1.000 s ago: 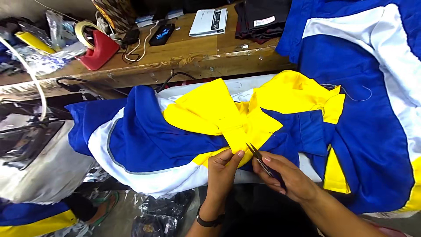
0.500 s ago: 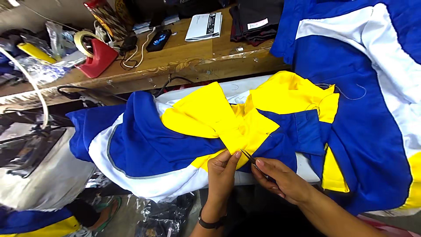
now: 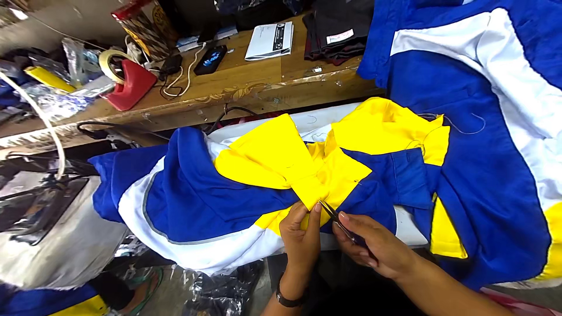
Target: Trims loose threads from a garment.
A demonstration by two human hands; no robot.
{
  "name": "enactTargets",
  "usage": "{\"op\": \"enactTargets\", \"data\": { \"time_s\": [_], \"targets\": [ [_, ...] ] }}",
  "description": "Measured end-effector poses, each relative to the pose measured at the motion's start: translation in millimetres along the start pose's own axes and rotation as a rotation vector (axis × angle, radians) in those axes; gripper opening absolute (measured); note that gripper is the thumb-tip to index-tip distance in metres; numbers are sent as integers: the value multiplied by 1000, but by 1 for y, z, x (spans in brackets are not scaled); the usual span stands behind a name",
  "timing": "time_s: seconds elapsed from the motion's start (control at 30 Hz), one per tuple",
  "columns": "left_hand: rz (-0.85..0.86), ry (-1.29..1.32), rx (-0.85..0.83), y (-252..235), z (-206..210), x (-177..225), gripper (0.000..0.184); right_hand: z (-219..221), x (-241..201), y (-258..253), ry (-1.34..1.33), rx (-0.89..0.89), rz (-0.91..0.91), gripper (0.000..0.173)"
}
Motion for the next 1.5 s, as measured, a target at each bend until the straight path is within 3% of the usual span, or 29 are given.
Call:
{"op": "enactTargets", "data": {
  "time_s": [0.07, 0.13, 0.27, 0.3, 0.43, 0.47, 0.57, 0.63, 0.77, 0.8, 0.9, 0.93, 1.07, 1.3, 1.5],
  "targets": [
    [66, -54, 0, 0, -1, -1, 16, 1, 4, -1, -265, -125, 37, 41],
    [95, -84, -6, 0, -2, -1, 17, 2, 6, -4, -293, -130, 34, 43],
    [99, -78, -17, -1, -4, 1, 18, 0, 1, -6, 365, 156, -165, 32],
    [99, -69, -18, -1, -4, 1, 17, 1, 0, -6, 388, 164, -179, 32],
    [85, -51, -19, 0, -6, 0, 19, 5, 6, -9, -224, -115, 18, 42],
    [84, -48, -22, 1, -6, -2, 19, 4, 7, -9, -208, -104, 13, 42],
    [72, -35, -34, 1, -6, -3, 20, 1, 5, -9, 351, 165, -176, 33],
    [67, -30, -34, 1, -6, -2, 19, 1, 4, -8, 488, 229, -225, 32],
    [16, 48, -38, 1, -6, -1, 19, 4, 4, -10, -118, -90, 16, 42],
    [-19, 98, -48, 1, -6, 0, 20, 2, 3, -11, -19, -50, -12, 41],
    [-95, 234, -81, 0, -6, 6, 22, -5, -3, -9, 755, 281, -287, 38],
    [-87, 238, -85, 0, -5, 8, 22, -6, -3, -9, 853, 321, -331, 41],
    [-14, 113, -43, 1, -5, 8, 18, -8, -2, -16, 577, 203, -312, 37],
    [31, -25, -35, 3, -8, 5, 17, -13, 3, -21, 529, 151, -276, 40],
    [26, 35, -8, 1, -7, 4, 18, -8, 2, -22, 446, 75, -246, 37]
  ]
}}
Point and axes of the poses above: each hand's wrist, its own y-axis away from the middle knuckle, its own z-axis out of the palm, x = y × z, the point moved 4 cm from there along -y, towards the middle knuckle, and after that the axes turned 11 degrees about -x, right-handed, at the moved point
